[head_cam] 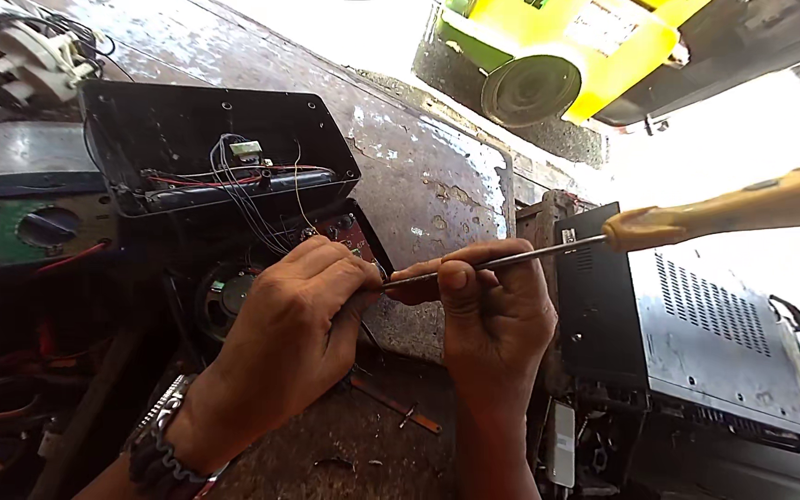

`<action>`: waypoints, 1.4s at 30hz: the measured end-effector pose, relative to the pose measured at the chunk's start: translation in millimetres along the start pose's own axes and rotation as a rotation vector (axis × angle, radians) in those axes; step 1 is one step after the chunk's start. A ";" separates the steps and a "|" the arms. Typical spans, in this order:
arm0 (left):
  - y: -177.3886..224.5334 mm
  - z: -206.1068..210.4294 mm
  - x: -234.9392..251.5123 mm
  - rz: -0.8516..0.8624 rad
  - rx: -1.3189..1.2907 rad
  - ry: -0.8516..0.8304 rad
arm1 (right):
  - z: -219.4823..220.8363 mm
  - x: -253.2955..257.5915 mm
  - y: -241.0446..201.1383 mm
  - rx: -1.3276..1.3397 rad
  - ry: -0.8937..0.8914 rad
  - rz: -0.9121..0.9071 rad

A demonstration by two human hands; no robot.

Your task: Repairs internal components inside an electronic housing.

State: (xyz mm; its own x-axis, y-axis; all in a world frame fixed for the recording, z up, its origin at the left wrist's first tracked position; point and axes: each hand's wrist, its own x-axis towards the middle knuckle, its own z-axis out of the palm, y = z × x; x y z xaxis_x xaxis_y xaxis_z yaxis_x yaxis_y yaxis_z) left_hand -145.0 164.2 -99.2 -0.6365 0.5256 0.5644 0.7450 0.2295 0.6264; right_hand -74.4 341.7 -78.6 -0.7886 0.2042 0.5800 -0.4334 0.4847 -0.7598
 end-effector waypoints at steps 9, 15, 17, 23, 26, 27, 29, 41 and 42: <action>11.3 -15.1 10.0 0.061 0.268 0.001 | -6.9 21.8 -14.9 0.055 -0.216 0.094; 6.2 -24.5 30.8 0.049 0.289 -0.010 | -7.0 56.7 -8.9 0.205 -0.322 0.123; 3.1 -26.8 38.6 0.032 0.261 0.022 | -3.6 70.0 -0.9 0.244 -0.339 0.103; -10.9 -29.3 51.2 0.008 0.244 0.028 | -0.8 94.4 20.2 0.400 -0.421 0.143; -19.7 -29.0 60.0 -0.002 0.260 0.007 | 0.0 100.2 31.4 0.406 -0.465 0.137; -21.4 -29.1 59.8 -0.006 0.267 -0.009 | 0.4 101.1 34.3 0.400 -0.477 0.133; -24.0 -28.3 57.7 -0.012 0.274 -0.039 | 1.2 101.6 39.8 0.397 -0.490 0.126; -35.8 -17.5 43.8 -0.109 0.263 -0.065 | 7.7 91.0 63.4 0.541 -0.435 0.135; -36.3 -17.7 42.6 -0.121 0.261 -0.063 | 7.5 91.9 64.6 0.543 -0.431 0.136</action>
State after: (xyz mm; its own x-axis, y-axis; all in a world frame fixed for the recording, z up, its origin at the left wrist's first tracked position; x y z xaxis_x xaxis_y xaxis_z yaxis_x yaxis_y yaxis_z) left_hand -202.7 163.8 -88.4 -0.7165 0.5296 0.4540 0.6955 0.4926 0.5231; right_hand -178.2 385.4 -76.6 -0.9053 -0.1761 0.3867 -0.3864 -0.0372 -0.9216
